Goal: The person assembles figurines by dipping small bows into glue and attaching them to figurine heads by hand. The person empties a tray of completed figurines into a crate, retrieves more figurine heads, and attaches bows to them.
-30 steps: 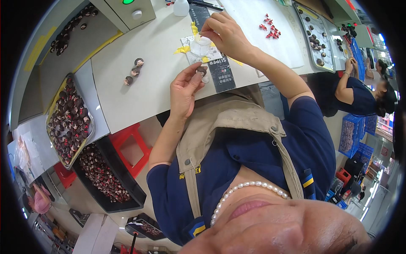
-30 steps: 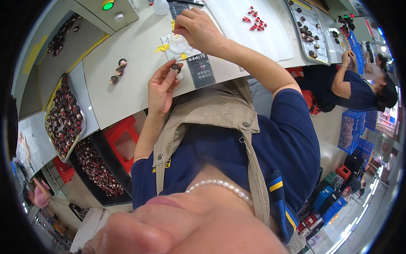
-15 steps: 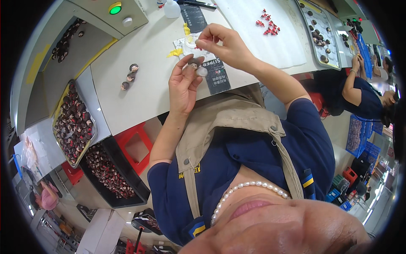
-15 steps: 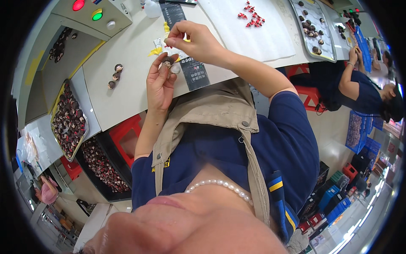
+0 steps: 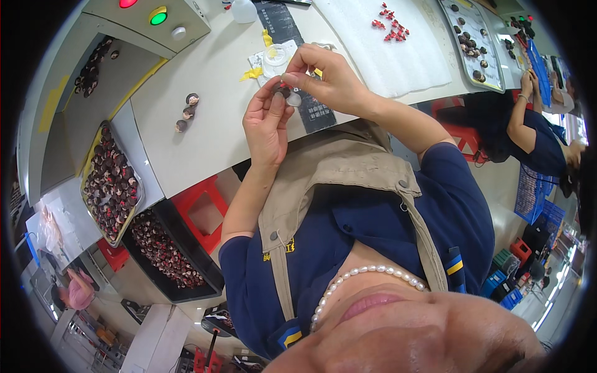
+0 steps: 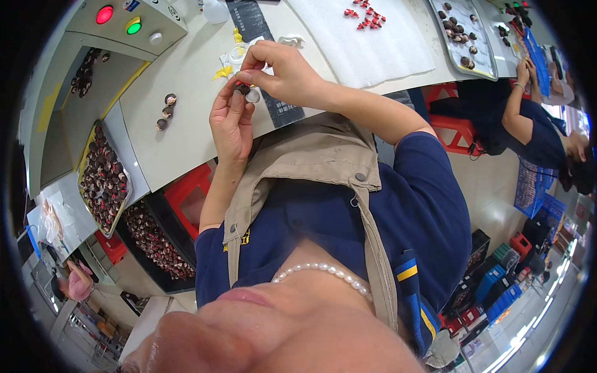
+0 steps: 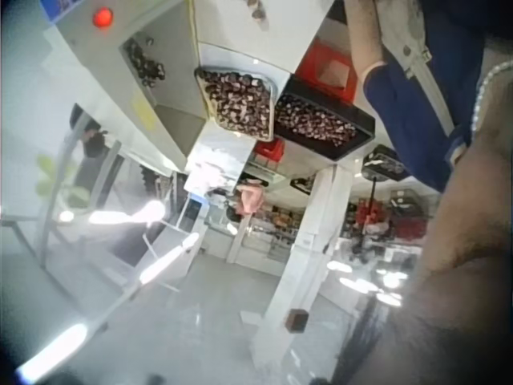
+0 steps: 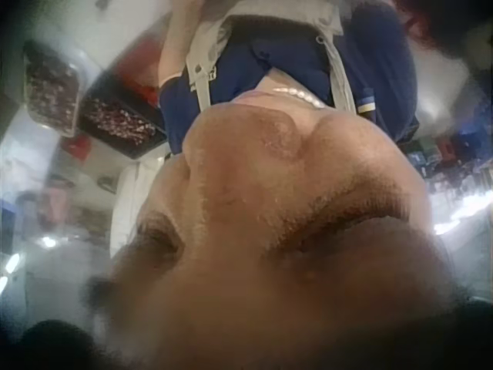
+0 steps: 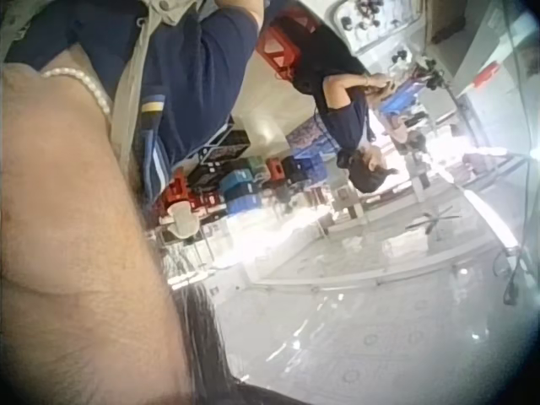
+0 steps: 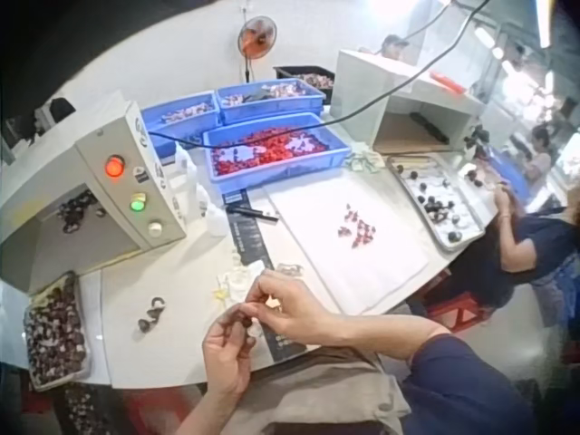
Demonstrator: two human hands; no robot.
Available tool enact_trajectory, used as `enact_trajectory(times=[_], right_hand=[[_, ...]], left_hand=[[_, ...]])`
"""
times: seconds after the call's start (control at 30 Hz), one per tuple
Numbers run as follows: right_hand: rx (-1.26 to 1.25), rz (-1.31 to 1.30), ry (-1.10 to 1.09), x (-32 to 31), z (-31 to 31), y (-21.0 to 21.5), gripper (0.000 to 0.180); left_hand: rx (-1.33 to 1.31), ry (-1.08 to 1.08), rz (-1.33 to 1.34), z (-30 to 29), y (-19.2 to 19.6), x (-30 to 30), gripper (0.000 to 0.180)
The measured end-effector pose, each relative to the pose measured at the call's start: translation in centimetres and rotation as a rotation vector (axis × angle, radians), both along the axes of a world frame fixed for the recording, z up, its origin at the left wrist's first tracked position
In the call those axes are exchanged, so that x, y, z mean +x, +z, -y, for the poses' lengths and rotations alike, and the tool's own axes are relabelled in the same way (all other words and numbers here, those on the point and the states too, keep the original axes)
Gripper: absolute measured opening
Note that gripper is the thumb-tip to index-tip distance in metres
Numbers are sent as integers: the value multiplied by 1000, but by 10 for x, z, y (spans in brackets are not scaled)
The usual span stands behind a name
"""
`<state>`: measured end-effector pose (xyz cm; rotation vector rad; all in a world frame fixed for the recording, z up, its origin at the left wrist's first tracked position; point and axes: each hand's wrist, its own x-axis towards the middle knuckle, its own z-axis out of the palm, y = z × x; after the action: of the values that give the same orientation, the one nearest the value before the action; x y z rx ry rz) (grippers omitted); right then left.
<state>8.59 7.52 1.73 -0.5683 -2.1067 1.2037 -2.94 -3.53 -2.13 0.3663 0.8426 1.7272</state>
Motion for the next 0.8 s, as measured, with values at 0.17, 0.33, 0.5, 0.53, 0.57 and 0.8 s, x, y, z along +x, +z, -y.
enact_trajectory(times=[0.17, 0.33, 0.5, 0.53, 0.57, 0.8], right_hand=[[15, -10, -7, -3, 7, -3, 10], [-14, 47, 11, 2, 11, 8, 11], [-123, 88, 12, 7, 2, 16, 13], [-116, 61, -9, 8, 1, 15, 14], [59, 38, -15, 9, -2, 16, 13], [367, -164, -86, 10, -4, 9, 9]], left_hand=[[-31, 26, 8, 5, 2, -1, 31], [15, 81, -168, 5, 1, 3, 32], [50, 107, -231, -1, 3, 4, 31], [45, 112, -237, -2, 6, 6, 30], [46, 111, -233, -5, 7, 7, 30], [113, 161, -394, -18, 17, 15, 28]])
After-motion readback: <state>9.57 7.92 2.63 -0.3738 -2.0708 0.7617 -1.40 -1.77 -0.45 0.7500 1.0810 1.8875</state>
